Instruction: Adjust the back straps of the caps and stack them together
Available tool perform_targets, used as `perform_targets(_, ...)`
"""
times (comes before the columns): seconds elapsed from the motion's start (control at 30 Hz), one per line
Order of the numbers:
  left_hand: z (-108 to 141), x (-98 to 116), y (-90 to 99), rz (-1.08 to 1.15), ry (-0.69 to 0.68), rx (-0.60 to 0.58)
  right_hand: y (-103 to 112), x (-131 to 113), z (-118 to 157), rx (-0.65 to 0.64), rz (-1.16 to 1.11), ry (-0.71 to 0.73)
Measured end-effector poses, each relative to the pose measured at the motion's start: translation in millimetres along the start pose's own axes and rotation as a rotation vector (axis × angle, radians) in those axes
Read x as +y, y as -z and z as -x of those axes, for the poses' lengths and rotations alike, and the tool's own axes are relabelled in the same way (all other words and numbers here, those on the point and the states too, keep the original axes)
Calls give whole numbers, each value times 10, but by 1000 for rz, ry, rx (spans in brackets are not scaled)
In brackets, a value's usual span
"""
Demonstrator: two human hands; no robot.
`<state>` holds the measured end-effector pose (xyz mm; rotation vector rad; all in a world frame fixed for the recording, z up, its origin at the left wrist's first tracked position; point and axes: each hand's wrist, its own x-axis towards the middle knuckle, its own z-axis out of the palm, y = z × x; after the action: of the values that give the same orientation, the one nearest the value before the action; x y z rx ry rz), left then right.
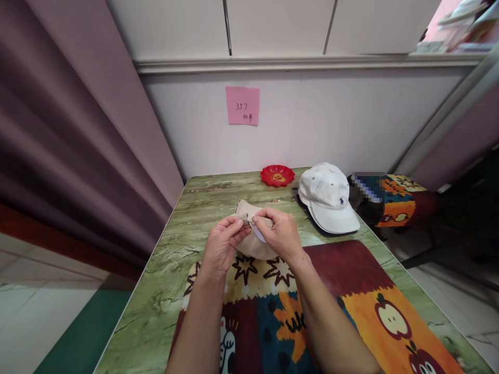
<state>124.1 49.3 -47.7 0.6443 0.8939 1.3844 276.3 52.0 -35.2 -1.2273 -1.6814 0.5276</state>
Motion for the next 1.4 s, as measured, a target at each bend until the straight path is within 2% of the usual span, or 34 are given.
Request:
perform_targets(0.17, 8, 5, 4, -7, -1, 2, -9, -16, 13, 10, 77, -10)
perform_targets(0.43, 22, 18, -9, -22, -16, -12, -33, -36, 30, 57, 195, 59)
perform_targets(0.73, -25, -29, 24, 37, 27, -9, -32, -19, 28, 63, 212, 59)
perform_targets(1.2, -26, -51, 19, 10, 33, -34, 11, 20, 5, -87, 161, -14)
perform_targets(1.4, -5, -48, 11, -54, 20, -37, 61, 35, 3, -113, 180, 6)
